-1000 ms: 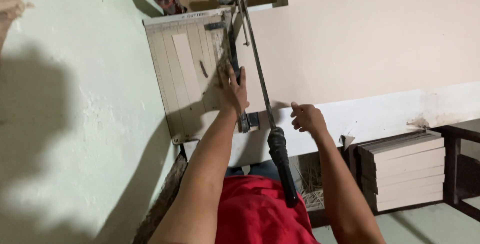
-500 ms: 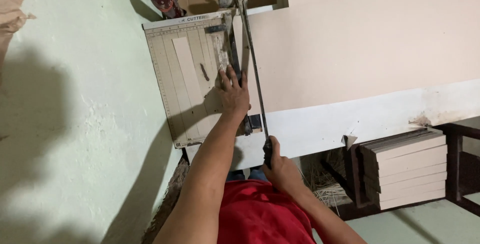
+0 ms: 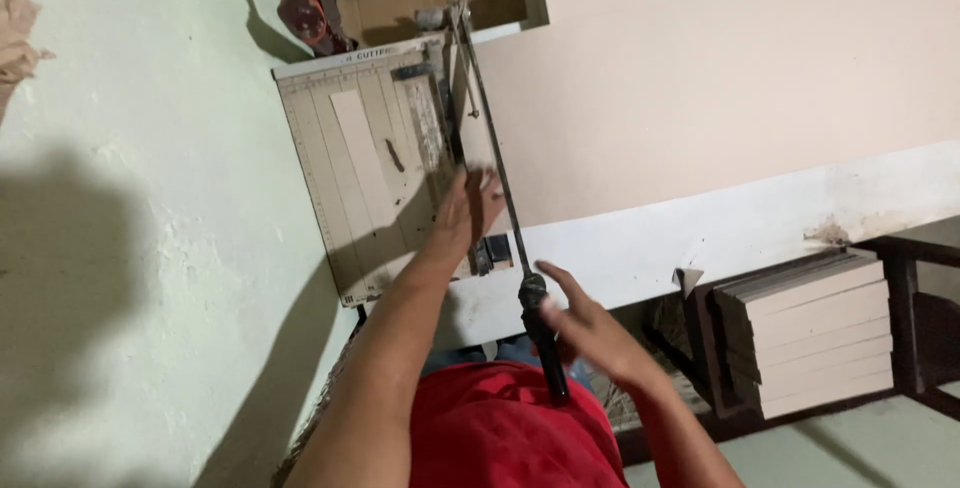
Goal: The person uses a manual paper cutter to trim stacks of white paper. They align the paper against the guide, pull down the lever to cut, and then stack the trimmed sheets on a nearby table.
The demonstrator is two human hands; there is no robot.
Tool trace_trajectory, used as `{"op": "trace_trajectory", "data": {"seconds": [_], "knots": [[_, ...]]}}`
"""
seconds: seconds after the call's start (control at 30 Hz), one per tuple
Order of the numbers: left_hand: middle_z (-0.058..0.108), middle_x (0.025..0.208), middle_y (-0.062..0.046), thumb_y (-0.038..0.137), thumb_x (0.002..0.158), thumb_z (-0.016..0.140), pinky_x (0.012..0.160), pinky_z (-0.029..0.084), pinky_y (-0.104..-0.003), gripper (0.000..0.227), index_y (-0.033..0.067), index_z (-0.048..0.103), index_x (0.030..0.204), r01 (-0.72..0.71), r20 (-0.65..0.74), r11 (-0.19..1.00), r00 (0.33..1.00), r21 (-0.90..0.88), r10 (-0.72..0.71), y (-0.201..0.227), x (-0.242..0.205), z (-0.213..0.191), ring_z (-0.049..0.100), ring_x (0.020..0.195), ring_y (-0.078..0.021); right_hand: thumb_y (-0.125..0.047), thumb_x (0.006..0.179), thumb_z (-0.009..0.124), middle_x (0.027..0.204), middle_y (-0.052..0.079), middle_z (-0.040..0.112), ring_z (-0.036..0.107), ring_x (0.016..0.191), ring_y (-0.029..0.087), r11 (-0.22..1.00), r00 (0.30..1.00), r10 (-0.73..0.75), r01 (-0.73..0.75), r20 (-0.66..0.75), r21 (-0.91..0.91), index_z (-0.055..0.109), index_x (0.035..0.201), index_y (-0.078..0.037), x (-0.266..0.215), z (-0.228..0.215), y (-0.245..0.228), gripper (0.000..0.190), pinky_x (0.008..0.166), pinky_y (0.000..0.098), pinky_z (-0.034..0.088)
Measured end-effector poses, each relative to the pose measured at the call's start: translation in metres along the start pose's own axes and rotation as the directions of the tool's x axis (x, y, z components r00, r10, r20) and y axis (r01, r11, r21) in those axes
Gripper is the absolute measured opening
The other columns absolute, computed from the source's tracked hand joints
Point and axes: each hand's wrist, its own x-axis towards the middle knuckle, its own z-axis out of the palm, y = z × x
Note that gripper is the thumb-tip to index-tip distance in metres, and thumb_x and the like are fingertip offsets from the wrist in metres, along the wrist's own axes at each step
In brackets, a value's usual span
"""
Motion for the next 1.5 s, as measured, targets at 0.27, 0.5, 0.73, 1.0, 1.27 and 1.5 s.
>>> {"op": "trace_trajectory", "data": {"seconds": [0.27,0.5,0.73,1.0,1.27,1.5], "knots": [[0.071,0.084,0.001,0.021,0.086,0.069,0.06,0.045,-0.042,0.007,0.0262,0.071,0.082,-0.579,0.532,-0.063,0.696,0.813,0.482,0.097,-0.1,-0.035,0.065,0.066,-0.0212,-0.053,0.099,0.071,0.113,0.009,0.047,0.063,0.081,0.025,0.325,0.849,0.323,0.316,-0.419,0.891,-0.006,0.16,-0.013,0.194,-0.06,0.152,0.106,0.064,0.0322,0.063],[0.049,0.126,-0.007,0.027,0.1,0.057,0.072,0.053,-0.043,0.022,0.0213,0.057,0.121,-0.38,0.343,0.101,0.901,0.919,0.267,0.086,-0.114,-0.116,0.065,0.092,-0.0278,-0.029,0.102,0.07,0.084,-0.005,0.039,0.058,0.059,0.016,0.371,0.882,0.239,0.303,-0.406,0.878,0.047,0.108,-0.014,0.195,-0.051,0.198,0.028,0.052,0.0249,0.054],[0.017,0.164,-0.025,0.054,0.097,0.059,0.121,0.018,-0.064,0.083,0.0249,0.017,0.163,0.019,0.002,0.585,0.999,0.81,-0.034,0.186,-0.1,-0.076,0.021,0.149,-0.0487,-0.031,0.101,0.071,0.099,0.006,0.061,0.073,0.091,0.028,0.57,0.897,0.232,0.188,-0.377,0.8,0.047,0.117,0.0,0.213,-0.028,0.177,0.041,0.085,0.0486,0.065],[-0.005,0.165,-0.036,0.065,0.069,0.078,0.114,0.012,-0.077,0.135,0.0164,-0.002,0.166,0.157,-0.123,0.489,0.987,0.858,-0.101,0.12,-0.048,-0.032,-0.007,0.152,-0.0547,-0.065,0.1,0.062,0.084,0.021,0.074,0.077,0.07,0.031,0.899,0.918,0.262,-0.12,-0.297,0.422,0.066,0.111,0.006,0.194,-0.046,0.154,0.072,0.069,0.0483,0.065],[-0.002,0.167,-0.035,0.1,0.051,0.058,0.107,0.025,-0.078,0.156,0.0118,0.001,0.166,0.162,-0.201,0.42,0.978,0.893,0.049,0.076,-0.022,-0.021,-0.002,0.153,-0.0538,-0.061,0.083,0.061,0.109,0.031,0.075,0.073,0.101,0.05,0.936,0.976,0.013,-0.088,-0.218,-0.339,0.015,0.166,-0.017,-0.016,0.025,-0.046,0.105,0.092,0.0582,0.057],[-0.012,0.164,-0.033,0.054,0.073,0.085,0.107,0.022,-0.082,0.122,0.0126,0.016,0.164,0.199,-0.154,0.335,0.975,0.921,-0.158,0.139,-0.045,-0.03,-0.01,0.151,-0.055,-0.027,0.094,0.057,0.102,0.029,0.075,0.077,0.082,0.043,0.868,0.958,-0.101,-0.048,-0.269,-0.495,0.022,0.156,-0.008,0.056,0.087,0.055,0.074,0.065,0.0501,0.063]]}}
